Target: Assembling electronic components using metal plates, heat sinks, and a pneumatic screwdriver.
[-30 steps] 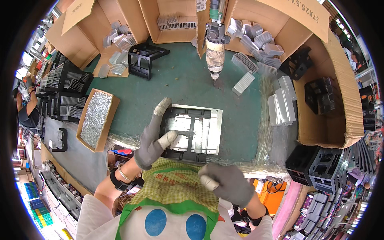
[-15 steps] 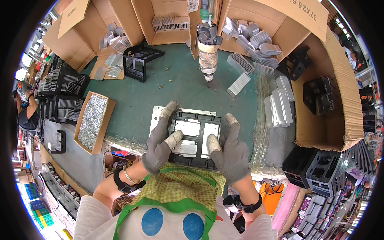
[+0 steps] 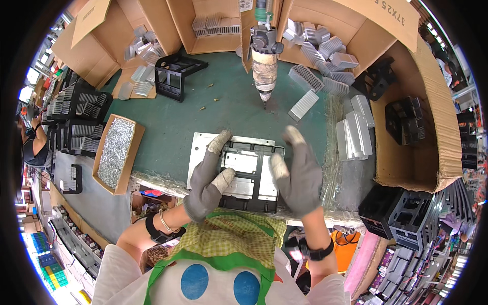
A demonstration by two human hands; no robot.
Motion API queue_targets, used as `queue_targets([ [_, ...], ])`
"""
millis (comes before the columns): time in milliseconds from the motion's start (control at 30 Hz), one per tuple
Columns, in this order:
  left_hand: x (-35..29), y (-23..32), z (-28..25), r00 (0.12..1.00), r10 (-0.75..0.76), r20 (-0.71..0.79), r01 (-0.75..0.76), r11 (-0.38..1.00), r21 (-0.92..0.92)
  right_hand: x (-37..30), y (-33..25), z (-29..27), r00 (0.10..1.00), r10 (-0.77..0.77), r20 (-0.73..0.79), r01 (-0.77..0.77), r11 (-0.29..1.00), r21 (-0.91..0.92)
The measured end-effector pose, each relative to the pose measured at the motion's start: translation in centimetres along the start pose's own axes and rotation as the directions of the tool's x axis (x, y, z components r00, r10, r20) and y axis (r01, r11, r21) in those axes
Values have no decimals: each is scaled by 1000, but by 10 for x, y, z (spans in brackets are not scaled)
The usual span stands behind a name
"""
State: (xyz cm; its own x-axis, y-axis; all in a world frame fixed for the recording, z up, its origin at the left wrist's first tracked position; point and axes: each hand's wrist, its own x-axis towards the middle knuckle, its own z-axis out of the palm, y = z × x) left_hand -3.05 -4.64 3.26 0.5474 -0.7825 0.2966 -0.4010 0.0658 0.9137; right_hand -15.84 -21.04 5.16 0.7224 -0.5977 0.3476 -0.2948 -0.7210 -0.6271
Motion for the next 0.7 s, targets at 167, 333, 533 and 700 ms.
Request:
queue_targets([
  [167,-1,-2,-13,997,3,-77,-3,1000,-3,16,-5,25,992,5,126,-48,941,334],
  [333,-7,-7,-46,996,19,-88,0,977,212,23,-24,40,994,10,108,-32,978,208],
  [533,-12,-10,-169,996,85,-8,-43,583,812,119,25,34,975,-112,-190,185,883,430],
  [700,-38,-33,-246,912,-401,-85,268,425,865,206,85,38,946,-77,316,-130,799,587],
])
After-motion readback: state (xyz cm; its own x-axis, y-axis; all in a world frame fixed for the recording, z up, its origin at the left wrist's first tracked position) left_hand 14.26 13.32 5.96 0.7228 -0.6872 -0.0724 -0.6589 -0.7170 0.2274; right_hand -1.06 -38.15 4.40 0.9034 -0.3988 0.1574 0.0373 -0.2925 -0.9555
